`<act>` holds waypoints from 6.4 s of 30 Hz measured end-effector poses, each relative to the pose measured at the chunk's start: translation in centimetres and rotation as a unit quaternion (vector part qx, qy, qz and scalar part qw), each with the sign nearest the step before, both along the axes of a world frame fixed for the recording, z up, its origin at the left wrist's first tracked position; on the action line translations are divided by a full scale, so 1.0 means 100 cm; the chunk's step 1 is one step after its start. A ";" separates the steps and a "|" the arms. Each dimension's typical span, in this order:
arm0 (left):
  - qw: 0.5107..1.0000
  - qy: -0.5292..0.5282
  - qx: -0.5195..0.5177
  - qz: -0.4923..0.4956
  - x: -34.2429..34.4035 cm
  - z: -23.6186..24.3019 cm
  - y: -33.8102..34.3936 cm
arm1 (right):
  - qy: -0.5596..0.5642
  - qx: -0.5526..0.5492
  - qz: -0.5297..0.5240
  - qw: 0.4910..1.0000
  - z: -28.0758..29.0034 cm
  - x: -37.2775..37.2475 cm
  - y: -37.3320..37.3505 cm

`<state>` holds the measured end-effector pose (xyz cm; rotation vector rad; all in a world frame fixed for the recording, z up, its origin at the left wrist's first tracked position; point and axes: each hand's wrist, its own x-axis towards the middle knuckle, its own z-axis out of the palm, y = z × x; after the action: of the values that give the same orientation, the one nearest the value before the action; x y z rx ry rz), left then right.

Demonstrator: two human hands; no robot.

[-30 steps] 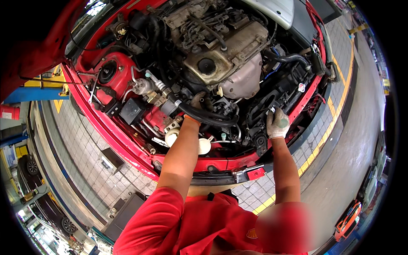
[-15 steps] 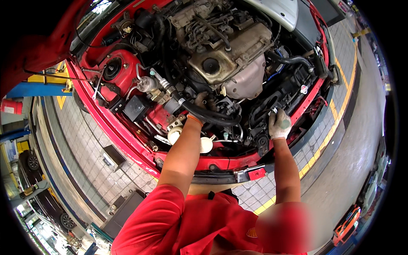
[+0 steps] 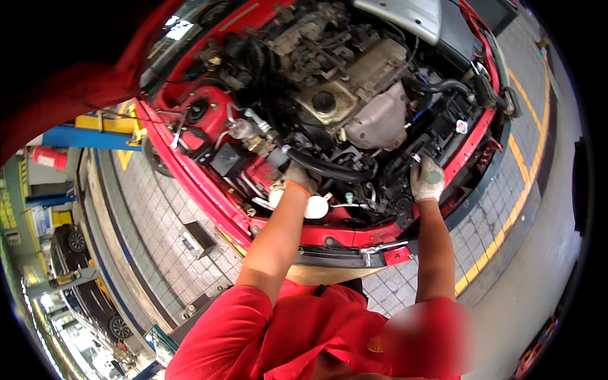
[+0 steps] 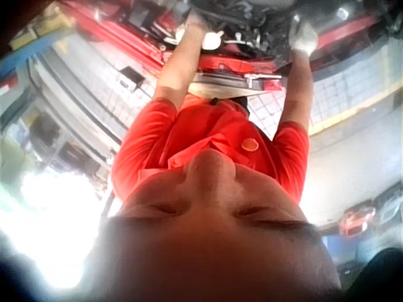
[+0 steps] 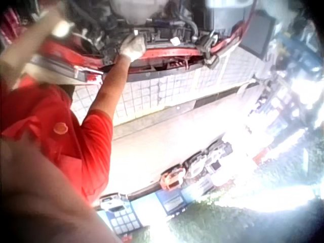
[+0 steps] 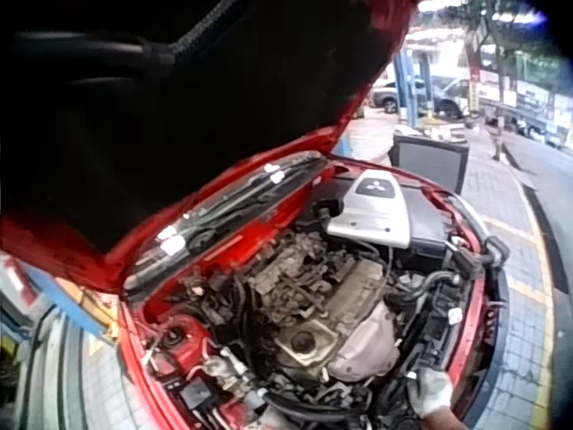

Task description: The person works under the hood of a red car, manipulating hoses and components within the engine bay. They then move to the underside of the vehicle to work on the suspension or brake assembly, using a flashlight to illuminate the area.

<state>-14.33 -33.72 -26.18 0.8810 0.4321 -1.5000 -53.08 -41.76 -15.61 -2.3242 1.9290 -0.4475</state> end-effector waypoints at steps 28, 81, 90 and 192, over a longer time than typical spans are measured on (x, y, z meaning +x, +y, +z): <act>0.310 -0.875 0.331 -0.169 0.526 0.200 -0.287 | -0.469 0.146 -0.360 0.793 0.118 0.182 0.345; 0.262 -0.729 -0.528 -0.348 0.037 0.288 0.186 | -0.666 0.413 -0.104 0.613 0.191 0.250 0.343; 0.346 -0.749 -0.523 -0.215 0.031 0.266 0.165 | -0.521 0.323 0.006 0.790 0.171 0.234 0.301; 0.251 -0.647 -0.039 -0.719 0.182 -0.042 -0.252 | -0.060 0.495 -0.069 0.864 0.007 0.420 -0.084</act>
<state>3.92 -58.88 -30.34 2.2384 -2.3381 -1.3233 -11.13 -50.12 -14.93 -1.4459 1.6577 0.3392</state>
